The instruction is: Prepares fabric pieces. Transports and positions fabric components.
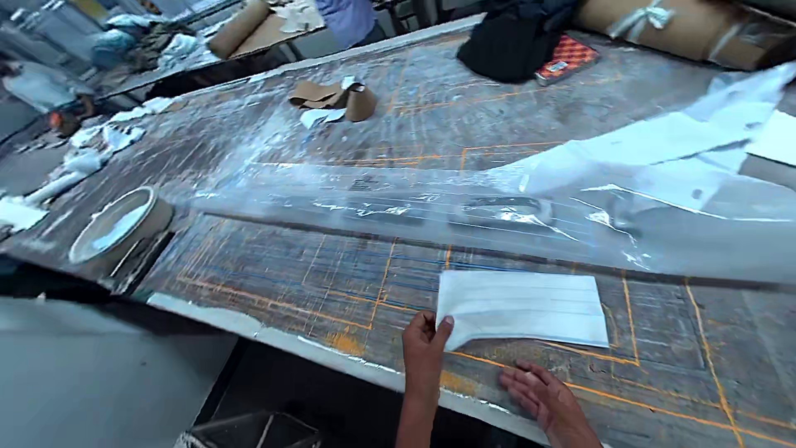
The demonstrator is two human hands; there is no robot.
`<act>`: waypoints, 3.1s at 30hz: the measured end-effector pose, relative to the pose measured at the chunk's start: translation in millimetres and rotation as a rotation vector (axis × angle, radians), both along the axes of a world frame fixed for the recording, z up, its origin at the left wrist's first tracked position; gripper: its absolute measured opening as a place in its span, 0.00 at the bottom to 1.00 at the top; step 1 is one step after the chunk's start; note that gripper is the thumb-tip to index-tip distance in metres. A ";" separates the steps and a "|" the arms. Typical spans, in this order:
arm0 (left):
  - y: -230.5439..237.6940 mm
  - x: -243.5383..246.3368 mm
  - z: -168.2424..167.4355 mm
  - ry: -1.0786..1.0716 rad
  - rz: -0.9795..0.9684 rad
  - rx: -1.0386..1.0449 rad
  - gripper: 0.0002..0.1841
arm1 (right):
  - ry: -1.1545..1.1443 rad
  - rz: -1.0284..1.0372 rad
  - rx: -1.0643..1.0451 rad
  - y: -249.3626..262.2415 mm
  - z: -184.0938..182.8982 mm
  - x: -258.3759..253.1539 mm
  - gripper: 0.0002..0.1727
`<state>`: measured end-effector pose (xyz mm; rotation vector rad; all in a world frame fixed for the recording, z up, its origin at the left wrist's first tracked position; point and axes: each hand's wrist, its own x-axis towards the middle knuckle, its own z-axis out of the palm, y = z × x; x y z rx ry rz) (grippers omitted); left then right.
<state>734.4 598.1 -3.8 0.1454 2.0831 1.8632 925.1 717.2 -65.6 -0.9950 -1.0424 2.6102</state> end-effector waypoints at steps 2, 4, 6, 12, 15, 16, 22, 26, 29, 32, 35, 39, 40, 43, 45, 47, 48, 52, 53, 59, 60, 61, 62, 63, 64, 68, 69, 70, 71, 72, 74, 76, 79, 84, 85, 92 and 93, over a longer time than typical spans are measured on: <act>-29.7 36.6 12.8 -0.010 0.044 0.168 0.05 | 0.105 -0.145 -0.121 -0.1 8.7 -19.1 0.27; -68.8 72.0 6.6 -0.021 0.083 0.239 0.05 | 0.066 -0.236 -0.111 2.8 30.6 -45.0 0.18; -117.5 103.5 -21.2 -0.063 0.094 0.162 0.09 | 0.015 -0.198 0.054 -6.6 48.5 -66.8 0.11; -263.1 171.4 -57.4 -0.010 0.498 -0.117 0.32 | 0.323 0.760 0.937 -108.6 79.1 -101.1 0.32; -330.9 189.6 -43.6 0.159 0.620 0.050 0.50 | 0.723 1.316 1.281 -189.8 62.9 -116.4 0.25; -352.0 196.4 -43.9 0.176 0.597 0.085 0.58 | 0.868 1.441 1.319 -221.2 54.6 -119.9 0.22; -450.2 260.4 -82.3 -0.169 0.536 0.423 0.54 | 0.777 2.355 1.208 -395.5 30.5 -113.6 0.21; -491.3 318.1 -122.5 -0.256 0.678 0.500 0.61 | 0.739 2.750 1.046 -468.6 -4.1 -98.8 0.21; -504.2 349.7 -162.3 -0.345 0.648 0.575 0.71 | 0.739 2.974 0.865 -507.1 -30.8 -83.6 0.19; -504.8 370.0 -185.5 -0.434 0.706 0.723 0.54 | 0.676 3.104 0.751 -536.3 -59.3 -73.3 0.18; -518.0 390.8 -192.9 -0.427 0.924 0.734 0.30 | 0.568 3.091 0.724 -555.2 -87.1 -74.3 0.31; -547.8 403.5 -208.5 -0.338 1.158 0.648 0.14 | 0.395 3.034 0.604 -575.4 -121.4 -82.5 0.35; -556.4 402.8 -213.2 -0.351 1.164 0.630 0.21 | 0.376 3.036 0.590 -581.5 -127.8 -83.1 0.32; -567.5 398.9 -240.7 -0.435 0.988 0.623 0.62 | 0.374 3.098 0.523 -599.3 -138.1 -79.7 0.42; -555.7 394.2 -259.4 -0.438 0.894 0.753 0.70 | 0.415 3.147 0.468 -607.7 -139.0 -72.1 0.47; -541.2 386.7 -269.6 -0.431 0.837 0.861 0.65 | 0.453 3.153 0.410 -612.7 -141.0 -65.7 0.49; -536.6 383.4 -270.3 -0.443 0.835 0.885 0.57 | 0.455 3.147 0.390 -615.0 -142.2 -65.0 0.49; -539.5 376.9 -238.2 -0.599 1.236 0.754 0.16 | 0.341 3.092 0.487 -616.2 -147.5 -74.2 0.53; -547.7 378.0 -231.6 -0.607 1.305 0.675 0.12 | 0.296 3.094 0.543 -616.1 -152.8 -79.2 0.51; -622.8 394.9 -229.4 -0.721 1.422 -0.089 0.14 | 0.029 2.940 0.669 -607.4 -192.0 -94.3 0.15; -635.1 395.8 -236.8 -0.741 1.435 -0.207 0.16 | 0.009 2.865 0.716 -607.1 -193.8 -94.2 0.12; -646.2 395.7 -244.4 -0.757 1.441 -0.303 0.17 | -0.005 2.778 0.759 -606.8 -196.3 -93.5 0.11; -655.7 395.4 -253.3 -0.761 1.436 -0.381 0.19 | -0.016 2.696 0.783 -606.2 -200.5 -92.9 0.11; -663.3 395.1 -263.5 -0.760 1.426 -0.444 0.19 | -0.022 2.621 0.793 -605.0 -206.9 -92.3 0.12; -670.0 394.6 -274.5 -0.751 1.416 -0.492 0.20 | -0.007 2.557 0.788 -604.0 -219.3 -92.1 0.12; -681.2 395.5 -318.8 -0.683 1.398 -0.559 0.23 | -0.445 2.379 1.159 -635.4 -225.7 -74.0 0.19; -680.9 396.0 -327.9 -0.652 1.410 -0.557 0.25 | -0.264 2.291 1.118 -620.8 -247.6 -72.5 0.18; -680.6 395.5 -335.5 -0.623 1.433 -0.560 0.25 | -0.145 2.219 1.043 -609.3 -269.0 -72.7 0.17; -679.7 395.3 -341.6 -0.606 1.457 -0.561 0.26 | -0.119 2.165 1.002 -604.3 -281.5 -72.1 0.17; -678.8 395.3 -345.7 -0.610 1.475 -0.558 0.26 | -0.130 2.117 0.996 -602.8 -288.0 -69.9 0.16; -677.0 394.6 -349.8 -0.642 1.476 -0.558 0.27 | -0.164 2.061 1.054 -603.2 -292.8 -65.7 0.17; -674.5 393.2 -350.9 -0.645 1.458 -0.564 0.29 | -0.141 2.041 1.118 -602.5 -292.7 -62.5 0.20; -674.2 391.2 -352.2 -0.608 1.472 -0.439 0.38 | -0.011 2.014 1.201 -601.9 -287.8 -57.7 0.23; -681.3 387.4 -357.6 -0.602 1.395 -0.398 0.41 | 0.032 2.019 1.330 -598.7 -286.4 -50.3 0.32; -683.1 385.2 -355.8 -0.600 1.356 -0.447 0.38 | 0.031 2.010 1.355 -597.5 -287.8 -48.6 0.33; -684.6 385.4 -349.1 -0.439 1.304 -0.805 0.31 | 0.055 1.905 1.291 -588.1 -281.7 -38.0 0.32; -683.7 384.6 -349.4 -0.451 1.313 -0.856 0.32 | 0.061 1.894 1.288 -588.3 -285.6 -37.5 0.33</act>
